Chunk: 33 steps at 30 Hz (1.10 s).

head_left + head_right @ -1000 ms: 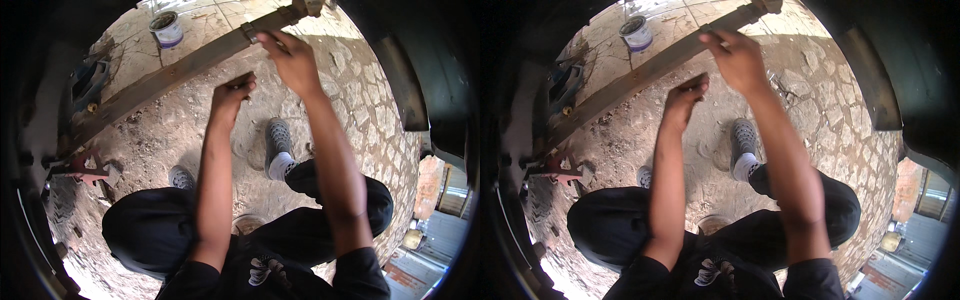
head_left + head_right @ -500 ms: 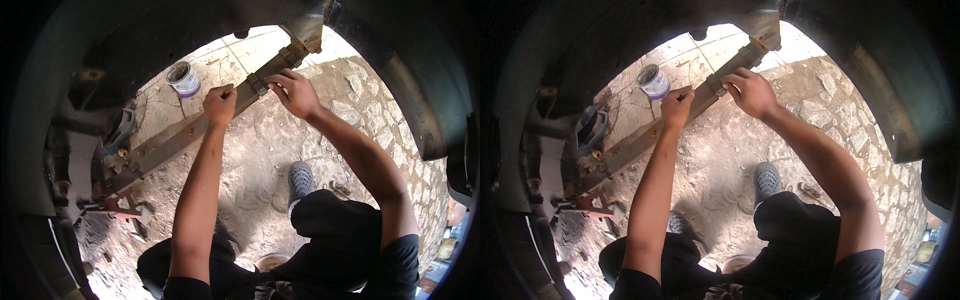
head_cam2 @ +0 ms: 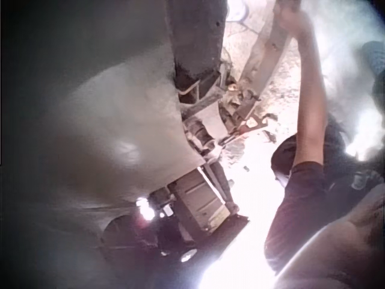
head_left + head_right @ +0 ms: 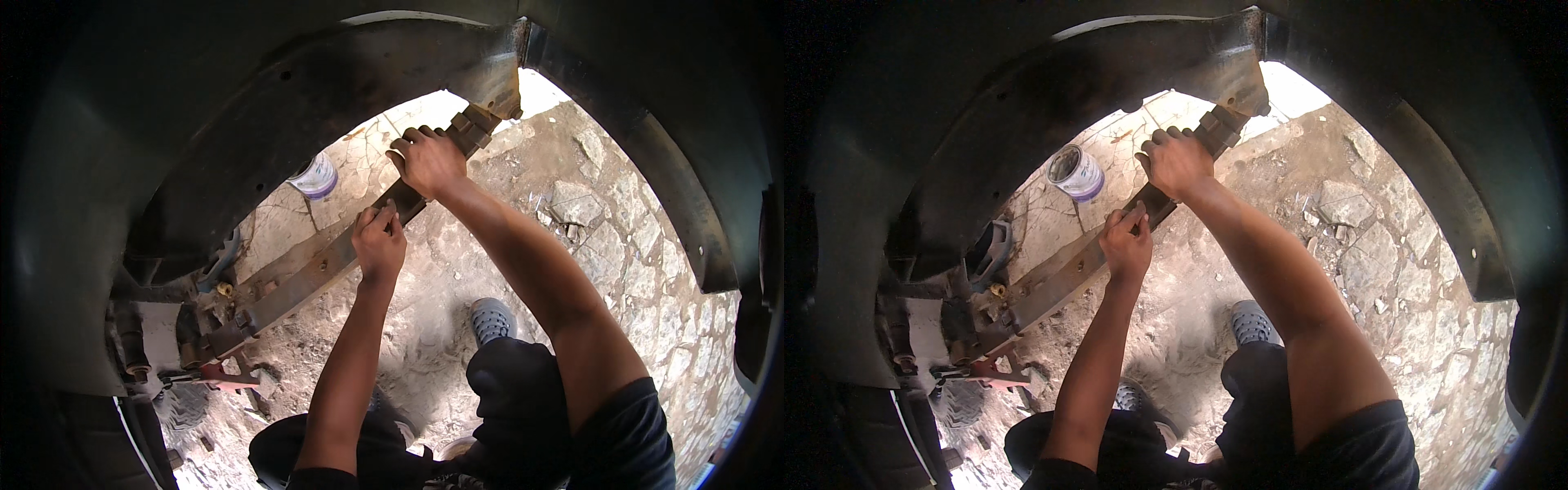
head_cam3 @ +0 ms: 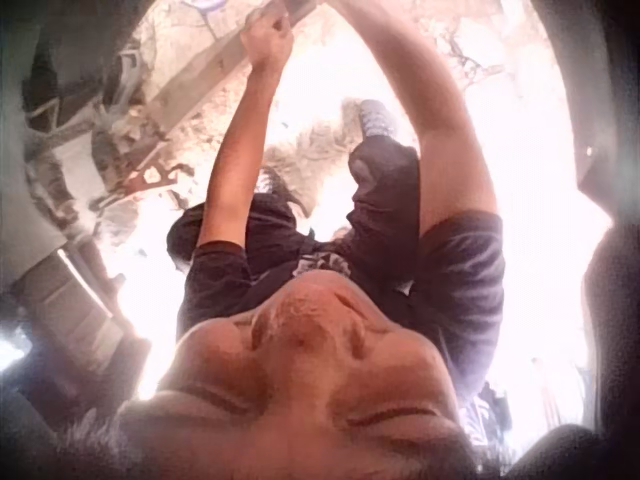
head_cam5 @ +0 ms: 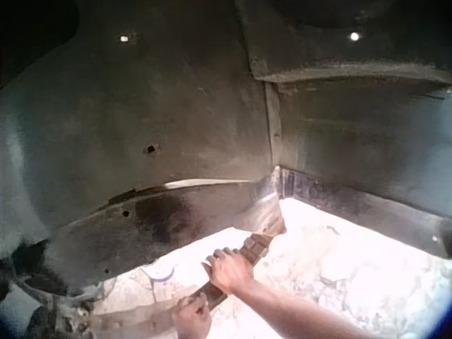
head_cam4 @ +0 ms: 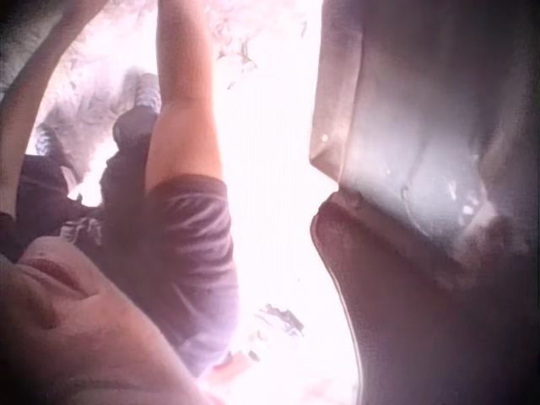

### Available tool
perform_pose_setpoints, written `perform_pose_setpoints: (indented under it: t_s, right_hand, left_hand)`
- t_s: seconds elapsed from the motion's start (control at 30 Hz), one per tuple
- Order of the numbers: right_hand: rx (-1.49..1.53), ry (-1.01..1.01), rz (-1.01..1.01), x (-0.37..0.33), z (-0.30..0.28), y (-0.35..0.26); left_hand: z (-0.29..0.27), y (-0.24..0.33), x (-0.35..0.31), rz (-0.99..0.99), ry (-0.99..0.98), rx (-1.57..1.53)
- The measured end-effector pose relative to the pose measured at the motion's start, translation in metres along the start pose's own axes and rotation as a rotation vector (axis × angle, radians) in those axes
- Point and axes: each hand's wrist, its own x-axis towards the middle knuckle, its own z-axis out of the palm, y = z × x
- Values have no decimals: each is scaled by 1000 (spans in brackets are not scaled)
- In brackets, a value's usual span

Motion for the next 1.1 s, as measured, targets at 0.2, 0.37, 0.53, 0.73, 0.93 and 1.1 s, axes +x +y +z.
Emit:
perform_pose_setpoints:
  t_s: [0.2,0.37,0.53,0.73,0.93,1.1]
  right_hand:
    - [51,-4,-27,1,-1,-4]
    - [38,0,-49,-2,1,1]
    - [43,-2,-49,3,-2,-4]
    - [34,8,-66,-4,1,4]
    - [27,-17,-56,0,-2,-7]
    - [3,-14,-78,-3,-3,3]
  left_hand:
    - [0,-1,42,59,-101,119]
    - [-17,-5,13,80,-199,51]
    - [-10,-8,48,88,-142,44]
    - [-17,-12,9,44,-162,19]
    - [-3,-17,49,78,-75,66]
    - [-26,-29,6,-5,-220,-24]
